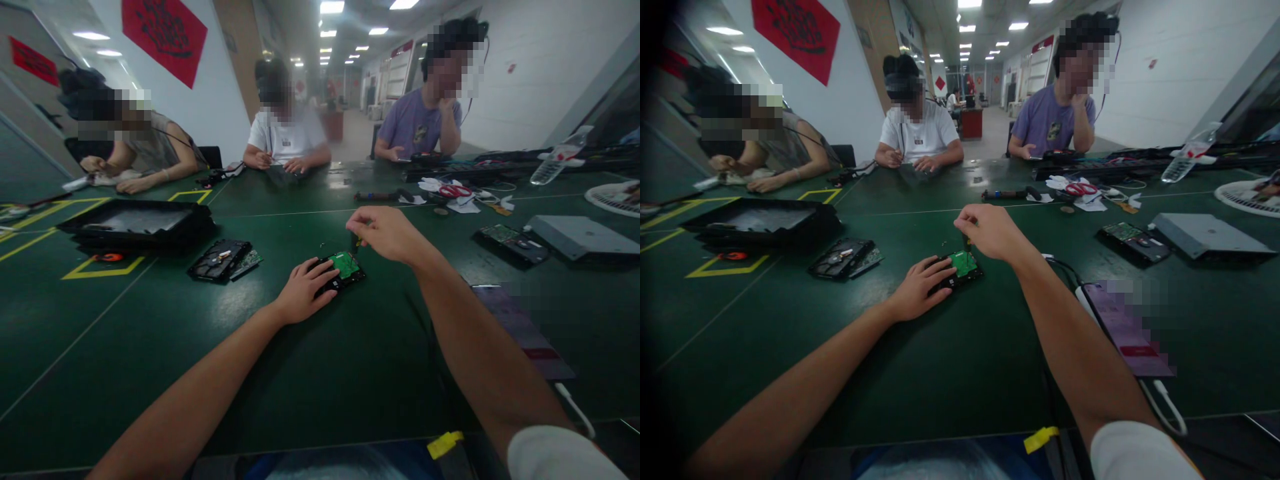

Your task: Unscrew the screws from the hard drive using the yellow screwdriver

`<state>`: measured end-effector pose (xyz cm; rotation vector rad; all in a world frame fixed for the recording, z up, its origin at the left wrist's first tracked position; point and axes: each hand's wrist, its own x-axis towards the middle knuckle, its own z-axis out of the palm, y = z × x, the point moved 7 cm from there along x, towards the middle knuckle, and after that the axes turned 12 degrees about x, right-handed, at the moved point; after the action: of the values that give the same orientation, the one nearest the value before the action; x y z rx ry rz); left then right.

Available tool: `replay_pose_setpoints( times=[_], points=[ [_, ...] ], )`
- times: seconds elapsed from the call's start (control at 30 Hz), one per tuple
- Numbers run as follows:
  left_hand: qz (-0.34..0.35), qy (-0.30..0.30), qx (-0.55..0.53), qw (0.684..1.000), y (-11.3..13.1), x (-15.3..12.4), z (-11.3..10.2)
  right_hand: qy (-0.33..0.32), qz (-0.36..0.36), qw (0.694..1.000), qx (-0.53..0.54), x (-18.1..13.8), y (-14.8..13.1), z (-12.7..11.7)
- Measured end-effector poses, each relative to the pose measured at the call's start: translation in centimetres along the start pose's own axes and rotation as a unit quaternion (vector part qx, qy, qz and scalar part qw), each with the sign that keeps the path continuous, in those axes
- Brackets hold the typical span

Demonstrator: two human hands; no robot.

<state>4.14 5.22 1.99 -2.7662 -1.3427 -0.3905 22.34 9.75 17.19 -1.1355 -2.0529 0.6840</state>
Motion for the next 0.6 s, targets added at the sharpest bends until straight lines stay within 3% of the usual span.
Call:
replay_pose_setpoints(
  times=[0.2, 0.43, 0.6],
  points=[
    [0.001, -0.005, 0.002, 1.0, 0.08, 0.02, -0.11, 0.049, 0.036, 0.996, -0.065, -0.17, 0.11, -1.09],
    [-0.003, -0.003, -0.001, 1.0, 0.08, 0.06, -0.13, 0.002, 0.033, 0.999, 0.001, -0.55, -0.36, -0.39],
    [-0.006, -0.002, -0.007, 1.0, 0.19, 0.04, -0.31, 0.002, 0.024, 1.0, 0.006, -0.42, -0.24, -0.25]
  ],
)
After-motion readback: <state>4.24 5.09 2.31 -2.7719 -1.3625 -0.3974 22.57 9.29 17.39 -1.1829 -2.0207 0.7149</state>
